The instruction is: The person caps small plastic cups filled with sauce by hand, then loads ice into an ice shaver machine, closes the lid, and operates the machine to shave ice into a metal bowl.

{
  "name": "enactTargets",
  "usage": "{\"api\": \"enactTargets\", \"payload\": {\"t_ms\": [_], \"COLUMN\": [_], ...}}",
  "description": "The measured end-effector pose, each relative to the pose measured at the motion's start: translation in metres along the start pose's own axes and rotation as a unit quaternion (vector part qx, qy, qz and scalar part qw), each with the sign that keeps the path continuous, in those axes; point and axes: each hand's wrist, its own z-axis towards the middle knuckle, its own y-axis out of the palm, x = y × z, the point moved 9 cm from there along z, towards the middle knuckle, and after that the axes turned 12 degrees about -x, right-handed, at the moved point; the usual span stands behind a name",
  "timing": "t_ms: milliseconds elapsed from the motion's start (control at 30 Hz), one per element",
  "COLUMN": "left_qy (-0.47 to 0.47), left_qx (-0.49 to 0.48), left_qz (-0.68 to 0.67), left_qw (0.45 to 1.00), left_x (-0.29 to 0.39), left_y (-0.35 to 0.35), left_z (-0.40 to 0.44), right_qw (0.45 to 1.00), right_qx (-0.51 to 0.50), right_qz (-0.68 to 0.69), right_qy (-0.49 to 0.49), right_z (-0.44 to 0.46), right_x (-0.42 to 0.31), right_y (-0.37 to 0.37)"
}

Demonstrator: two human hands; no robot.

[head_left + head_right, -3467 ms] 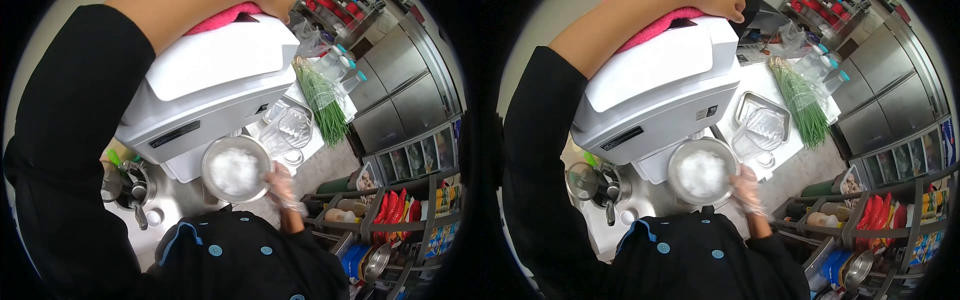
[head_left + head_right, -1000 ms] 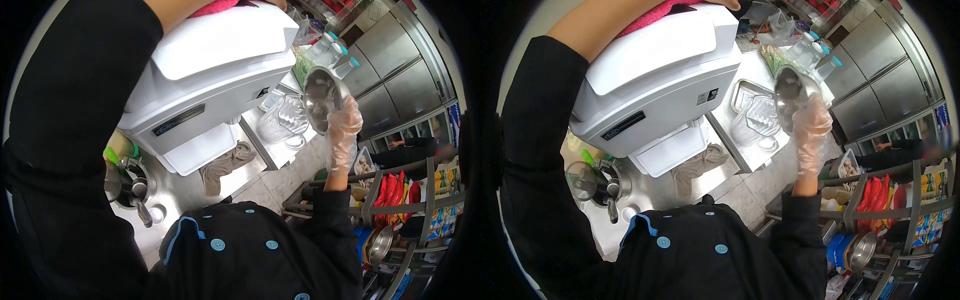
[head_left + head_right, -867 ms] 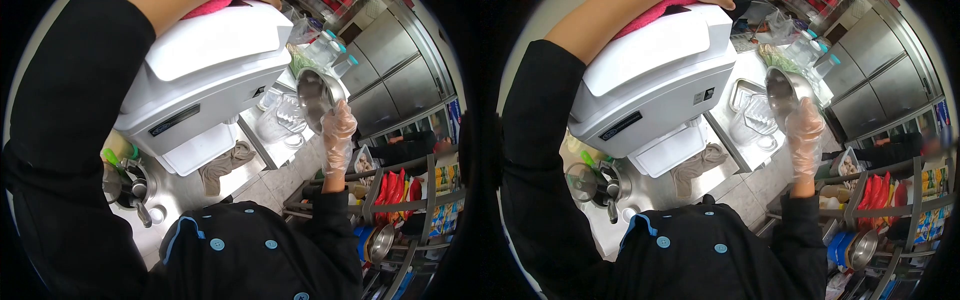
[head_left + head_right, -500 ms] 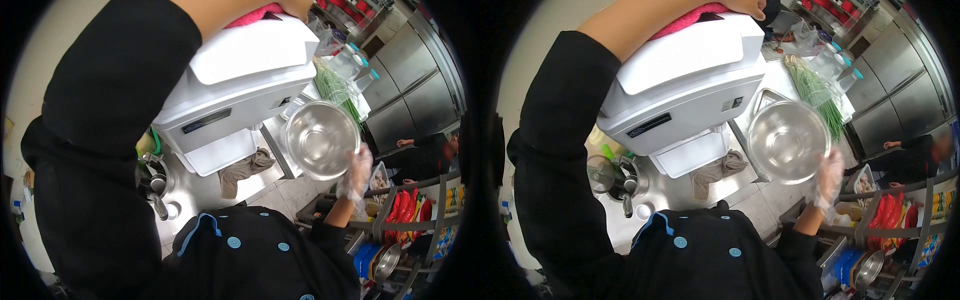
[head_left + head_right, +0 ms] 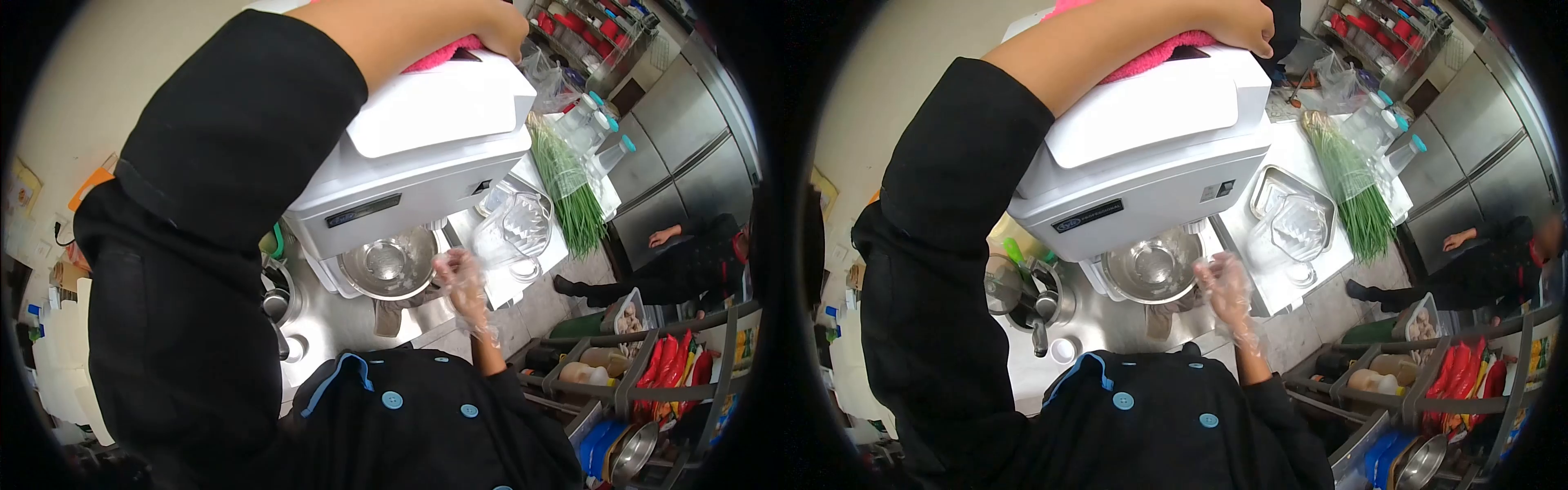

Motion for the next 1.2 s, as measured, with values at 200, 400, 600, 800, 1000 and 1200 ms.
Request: {"api": "enactTargets", "payload": {"t_ms": [200,400,600,800,1000,1200], "left_qy": [-0.001,-0.042,-0.038,-0.036,-0.043,-0.037], "left_qx": [0.0,0.014,0.013,-0.034,0.001,0.007], "left_qz": [-0.023,-0.029,-0.005,-0.006,-0.014,-0.019], "left_qw": [1.0,0.999,0.999,0.999,0.999,0.999], "left_x": [0.0,-0.002,0.0,0.001,0.001,0.003], "left_y": [0.0,-0.005,-0.005,0.001,-0.003,-0.005], "left_z": [-0.001,-0.012,-0.007,0.005,-0.01,-0.011], "right_qw": [0.98,0.934,0.937,0.949,0.946,0.935], "right_qx": [0.11,0.102,0.151,0.133,0.158,0.164], "right_qz": [0.082,0.276,0.268,0.236,0.245,0.276], "right_qy": [-0.143,-0.204,-0.166,-0.164,-0.142,-0.151], "right_z": [0.034,0.048,0.044,0.043,0.042,0.039], "right_x": [-0.147,-0.16,-0.15,-0.153,-0.142,-0.138], "right_y": [-0.065,-0.059,-0.06,-0.062,-0.06,-0.055]}}
